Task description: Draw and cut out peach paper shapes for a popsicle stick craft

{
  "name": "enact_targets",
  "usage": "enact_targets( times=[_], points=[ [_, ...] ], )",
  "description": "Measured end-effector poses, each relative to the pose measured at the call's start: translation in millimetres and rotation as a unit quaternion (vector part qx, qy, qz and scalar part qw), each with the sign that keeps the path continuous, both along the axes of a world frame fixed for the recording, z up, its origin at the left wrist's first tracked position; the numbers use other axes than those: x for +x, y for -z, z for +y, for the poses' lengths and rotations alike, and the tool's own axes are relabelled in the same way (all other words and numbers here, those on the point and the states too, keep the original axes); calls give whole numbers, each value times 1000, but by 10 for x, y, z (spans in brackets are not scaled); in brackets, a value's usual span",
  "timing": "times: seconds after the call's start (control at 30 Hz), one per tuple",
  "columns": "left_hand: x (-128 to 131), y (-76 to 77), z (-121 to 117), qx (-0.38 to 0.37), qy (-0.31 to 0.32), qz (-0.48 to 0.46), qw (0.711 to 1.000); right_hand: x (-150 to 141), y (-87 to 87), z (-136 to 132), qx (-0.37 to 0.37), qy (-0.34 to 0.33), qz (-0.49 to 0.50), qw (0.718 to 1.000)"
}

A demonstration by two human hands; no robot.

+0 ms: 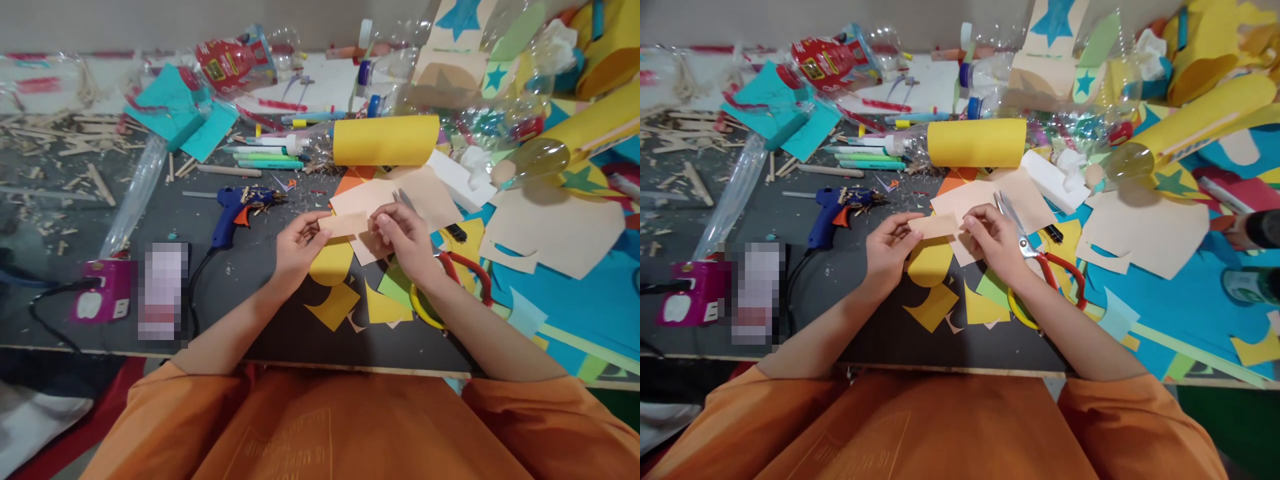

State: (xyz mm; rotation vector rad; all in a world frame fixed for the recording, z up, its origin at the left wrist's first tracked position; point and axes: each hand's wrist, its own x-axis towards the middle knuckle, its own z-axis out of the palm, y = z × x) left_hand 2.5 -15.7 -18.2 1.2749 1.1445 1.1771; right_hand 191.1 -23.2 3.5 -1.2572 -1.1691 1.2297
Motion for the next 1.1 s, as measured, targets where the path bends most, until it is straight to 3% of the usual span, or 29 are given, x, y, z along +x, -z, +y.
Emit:
enact_targets(
  times=[0.13, 0.77, 1.1],
  points=[
    [9, -26, -14, 18, 19, 17, 1000, -3, 10, -12, -29, -46, -2, 999],
    [29, -119, -23, 26, -20, 75, 997, 10, 33, -13, -50, -88, 28, 994],
    [28, -98, -32, 40, -10, 96, 995, 5, 25, -17, -54, -100, 23, 993]
  ],
)
